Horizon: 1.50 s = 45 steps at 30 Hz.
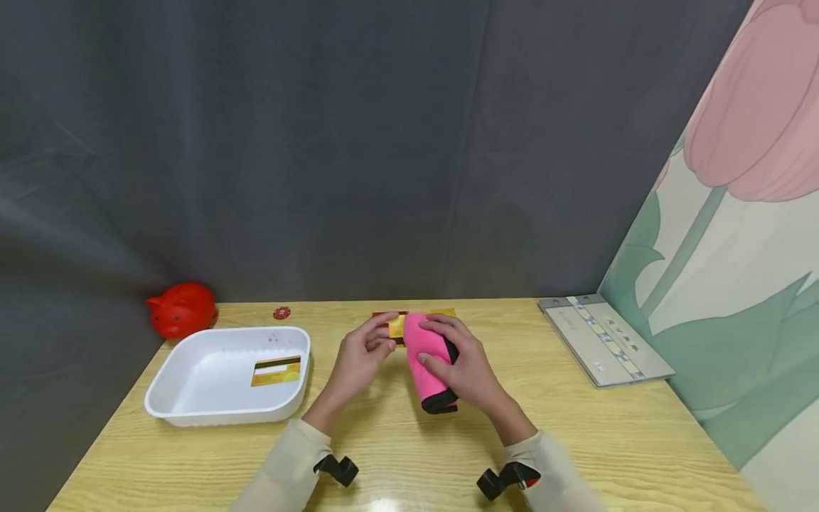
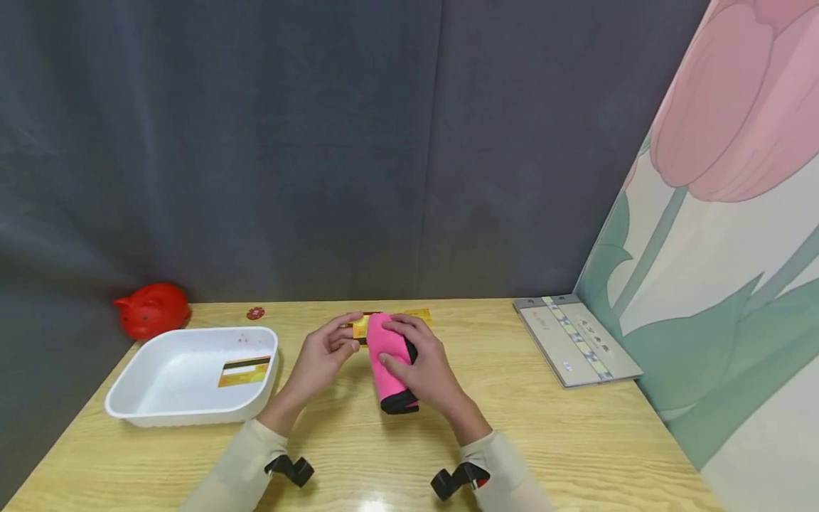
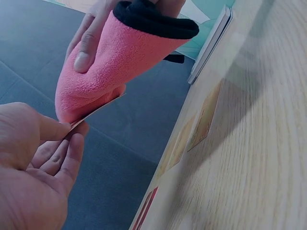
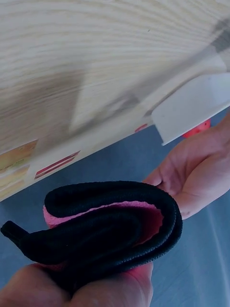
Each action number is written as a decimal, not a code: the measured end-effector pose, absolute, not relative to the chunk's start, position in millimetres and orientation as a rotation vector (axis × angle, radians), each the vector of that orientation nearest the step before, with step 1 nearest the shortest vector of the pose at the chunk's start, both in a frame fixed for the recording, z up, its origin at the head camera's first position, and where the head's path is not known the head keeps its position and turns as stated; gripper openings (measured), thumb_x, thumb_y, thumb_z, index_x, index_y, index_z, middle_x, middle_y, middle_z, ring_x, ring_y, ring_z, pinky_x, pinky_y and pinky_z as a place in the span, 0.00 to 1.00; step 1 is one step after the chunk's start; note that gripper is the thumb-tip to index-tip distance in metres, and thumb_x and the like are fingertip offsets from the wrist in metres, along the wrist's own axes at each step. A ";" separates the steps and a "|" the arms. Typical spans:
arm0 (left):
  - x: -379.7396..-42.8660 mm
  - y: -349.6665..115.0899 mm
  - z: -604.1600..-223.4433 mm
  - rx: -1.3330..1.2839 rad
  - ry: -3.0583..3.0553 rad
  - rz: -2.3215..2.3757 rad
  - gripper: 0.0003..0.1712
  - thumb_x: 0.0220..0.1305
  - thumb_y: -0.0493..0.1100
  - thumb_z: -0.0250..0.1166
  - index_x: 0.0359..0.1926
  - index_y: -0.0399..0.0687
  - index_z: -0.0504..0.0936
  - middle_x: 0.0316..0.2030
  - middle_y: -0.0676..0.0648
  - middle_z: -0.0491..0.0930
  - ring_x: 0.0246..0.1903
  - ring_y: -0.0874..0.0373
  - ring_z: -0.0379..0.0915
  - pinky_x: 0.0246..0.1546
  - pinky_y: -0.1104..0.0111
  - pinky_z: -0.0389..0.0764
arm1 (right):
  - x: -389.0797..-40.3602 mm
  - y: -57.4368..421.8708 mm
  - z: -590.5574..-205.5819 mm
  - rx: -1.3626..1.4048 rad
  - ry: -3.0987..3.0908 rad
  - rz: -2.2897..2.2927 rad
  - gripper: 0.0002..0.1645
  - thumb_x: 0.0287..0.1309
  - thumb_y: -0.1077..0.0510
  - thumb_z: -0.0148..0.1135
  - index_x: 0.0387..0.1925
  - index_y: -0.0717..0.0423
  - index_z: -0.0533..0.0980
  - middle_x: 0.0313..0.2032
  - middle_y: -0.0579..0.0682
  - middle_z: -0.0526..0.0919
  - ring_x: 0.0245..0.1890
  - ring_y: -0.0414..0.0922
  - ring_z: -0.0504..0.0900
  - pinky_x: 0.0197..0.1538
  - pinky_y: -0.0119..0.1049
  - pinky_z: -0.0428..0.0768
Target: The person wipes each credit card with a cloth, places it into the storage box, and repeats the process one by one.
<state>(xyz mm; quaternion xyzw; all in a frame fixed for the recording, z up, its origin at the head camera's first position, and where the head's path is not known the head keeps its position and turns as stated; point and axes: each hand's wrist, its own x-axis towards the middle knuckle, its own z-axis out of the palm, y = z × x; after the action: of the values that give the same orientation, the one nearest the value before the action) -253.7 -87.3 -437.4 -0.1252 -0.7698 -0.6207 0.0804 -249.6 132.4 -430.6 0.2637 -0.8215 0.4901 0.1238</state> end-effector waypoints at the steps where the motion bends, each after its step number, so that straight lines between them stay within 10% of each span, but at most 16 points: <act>1: -253.0 -87.3 -437.5 -0.371 -2.310 -1.849 0.26 0.69 0.31 0.66 0.66 0.48 0.80 0.47 0.41 0.89 0.49 0.52 0.86 0.49 0.74 0.84 | -248.4 130.7 -431.2 0.779 -2.401 1.427 0.30 0.59 0.58 0.75 0.63 0.49 0.79 0.67 0.51 0.76 0.67 0.52 0.77 0.62 0.45 0.82; 45: -250.0 -103.9 -417.2 -0.279 -2.303 -1.727 0.27 0.69 0.31 0.66 0.66 0.55 0.81 0.45 0.39 0.88 0.45 0.52 0.84 0.44 0.78 0.81 | -269.9 180.1 -422.1 0.450 -2.357 1.435 0.31 0.61 0.59 0.73 0.65 0.46 0.77 0.69 0.54 0.74 0.67 0.57 0.74 0.62 0.57 0.80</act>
<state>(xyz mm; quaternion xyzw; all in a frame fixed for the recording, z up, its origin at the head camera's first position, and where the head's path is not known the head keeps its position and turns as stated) -250.0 -103.9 -417.2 -0.0956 -0.7902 -0.5924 0.1244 -269.9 180.1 -422.1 0.1586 -0.8305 0.5056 0.1718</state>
